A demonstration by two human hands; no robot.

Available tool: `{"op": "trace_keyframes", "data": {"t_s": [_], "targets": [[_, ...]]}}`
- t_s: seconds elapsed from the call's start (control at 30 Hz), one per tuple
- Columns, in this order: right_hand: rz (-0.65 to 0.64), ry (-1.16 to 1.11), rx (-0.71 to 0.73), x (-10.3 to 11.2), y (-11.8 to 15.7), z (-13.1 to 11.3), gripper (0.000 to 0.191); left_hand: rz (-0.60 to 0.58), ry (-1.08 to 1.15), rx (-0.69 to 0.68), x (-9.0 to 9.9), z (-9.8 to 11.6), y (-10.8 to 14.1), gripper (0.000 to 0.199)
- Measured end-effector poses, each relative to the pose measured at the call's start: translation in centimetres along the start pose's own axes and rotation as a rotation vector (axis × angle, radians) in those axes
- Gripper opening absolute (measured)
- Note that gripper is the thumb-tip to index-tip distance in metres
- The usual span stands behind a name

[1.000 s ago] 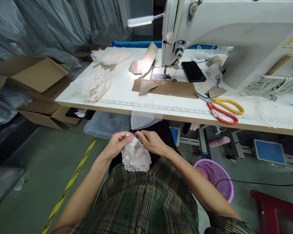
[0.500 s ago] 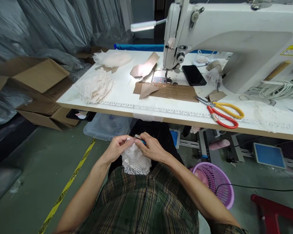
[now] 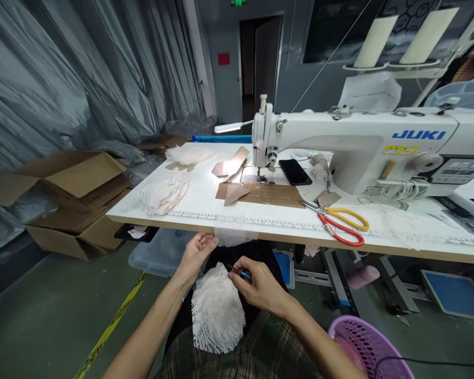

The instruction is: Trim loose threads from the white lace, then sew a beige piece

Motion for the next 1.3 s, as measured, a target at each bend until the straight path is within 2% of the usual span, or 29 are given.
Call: {"op": "trace_keyframes", "data": {"t_s": [0.07, 0.13, 0.23, 0.33, 0.43, 0.5, 0.57, 0.63, 0.73, 0.8, 0.87, 1.0, 1.07, 1.2, 1.3], "targets": [[0.072, -0.023, 0.031, 0.7, -0.2, -0.6, 0.021, -0.023, 0.004, 0.009, -0.8, -0.1, 0.3, 0.043], [0.149, -0.029, 0.037, 1.3, -0.3, -0.8, 0.021, -0.072, -0.107, -0.011, -1.6, 0.3, 1.3, 0.034], [0.253, -0.021, -0.006, 1.7, -0.6, -0.9, 0.026, -0.159, -0.360, -0.130, -2.6, 2.0, 3.5, 0.019], [0.266, -0.077, -0.025, 1.0, -1.3, -1.1, 0.034, -0.274, -0.525, -0.252, -3.6, 3.8, 5.5, 0.019], [0.220, -0.215, -0.038, -0.1, -2.1, -1.1, 0.031, -0.324, -0.546, -0.323, -3.2, 4.6, 6.1, 0.017], [0.202, -0.331, -0.101, -0.6, -2.2, -0.7, 0.037, -0.233, -0.464, -0.350, -1.6, 4.8, 5.5, 0.020], [0.195, -0.436, -0.160, -0.8, -2.1, -0.4, 0.040, -0.098, -0.312, -0.283, 0.3, 3.8, 4.2, 0.028], [0.177, -0.514, -0.184, -1.0, -2.0, -0.4, 0.042, -0.073, -0.115, -0.094, 0.7, 1.4, 2.7, 0.038], [0.169, -0.578, -0.198, -1.1, -1.6, -0.4, 0.043, -0.270, 0.213, 0.197, -2.0, -1.9, 1.7, 0.058], [0.164, -0.580, -0.199, -1.1, -1.4, -0.2, 0.042, -0.374, 0.366, 0.287, -3.8, -2.5, 1.6, 0.068], [0.157, -0.545, -0.199, -1.0, -1.2, 0.2, 0.041, -0.369, 0.380, 0.308, -4.1, -2.4, 1.3, 0.065], [0.138, -0.335, -0.116, -0.2, -1.2, 0.9, 0.032, -0.209, 0.153, 0.263, -2.1, -1.2, 0.8, 0.045], [0.121, -0.240, -0.086, 0.2, -1.5, 1.2, 0.031, -0.170, 0.060, 0.224, -1.4, -0.3, 0.8, 0.041], [0.093, -0.157, -0.074, 0.8, -2.6, 1.6, 0.037, -0.157, -0.047, 0.171, -0.9, 0.8, 1.2, 0.037], [0.043, -0.184, -0.067, 0.4, -3.9, 1.6, 0.048, -0.163, -0.054, 0.157, -0.8, 0.9, 1.4, 0.035]]}}
Point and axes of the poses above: each hand's wrist, its own y-axis away from the middle knuckle, its own x-axis out of the back of the hand, z = x × y, the point moved 8 cm from there along -y, towards the middle knuckle, and after that the axes turned 2 degrees about -z, right-handed, at the moved point
